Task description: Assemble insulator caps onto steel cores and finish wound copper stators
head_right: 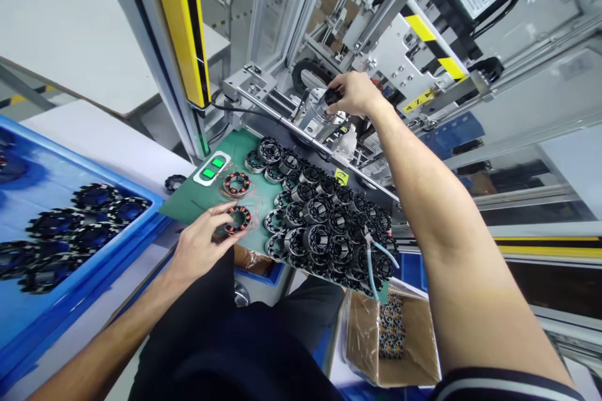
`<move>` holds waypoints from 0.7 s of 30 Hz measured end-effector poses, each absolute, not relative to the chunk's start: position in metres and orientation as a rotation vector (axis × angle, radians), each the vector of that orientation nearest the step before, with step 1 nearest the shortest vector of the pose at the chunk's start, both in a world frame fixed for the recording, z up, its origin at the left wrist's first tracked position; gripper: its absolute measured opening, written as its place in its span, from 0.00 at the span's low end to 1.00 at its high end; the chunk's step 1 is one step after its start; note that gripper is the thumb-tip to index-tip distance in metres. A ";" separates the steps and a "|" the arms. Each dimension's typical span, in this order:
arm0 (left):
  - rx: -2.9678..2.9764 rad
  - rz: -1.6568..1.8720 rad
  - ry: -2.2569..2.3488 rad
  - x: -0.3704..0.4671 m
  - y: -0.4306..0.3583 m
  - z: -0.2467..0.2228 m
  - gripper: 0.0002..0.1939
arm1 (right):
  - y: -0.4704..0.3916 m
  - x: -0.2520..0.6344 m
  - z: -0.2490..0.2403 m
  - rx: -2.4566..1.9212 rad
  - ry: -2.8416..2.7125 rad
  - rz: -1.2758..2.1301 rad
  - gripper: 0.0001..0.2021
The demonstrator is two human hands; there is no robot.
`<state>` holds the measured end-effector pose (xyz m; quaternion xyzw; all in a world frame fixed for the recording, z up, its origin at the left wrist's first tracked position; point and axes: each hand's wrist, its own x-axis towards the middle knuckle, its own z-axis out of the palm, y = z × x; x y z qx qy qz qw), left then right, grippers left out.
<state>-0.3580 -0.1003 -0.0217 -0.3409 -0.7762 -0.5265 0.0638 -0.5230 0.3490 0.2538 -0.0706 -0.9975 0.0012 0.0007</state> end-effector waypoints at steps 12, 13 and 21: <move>-0.261 -2.928 -1.759 -0.374 -0.094 0.041 1.00 | 0.359 -0.531 0.258 -0.183 -3.233 -0.014 0.37; -0.249 -2.978 -1.770 -0.373 -0.096 0.039 0.98 | 0.355 -0.530 0.260 -0.197 -3.252 -0.021 0.38; -0.168 -2.967 -1.781 -0.346 -0.079 0.008 0.36 | 0.314 -0.557 0.297 -0.199 -3.184 0.183 0.29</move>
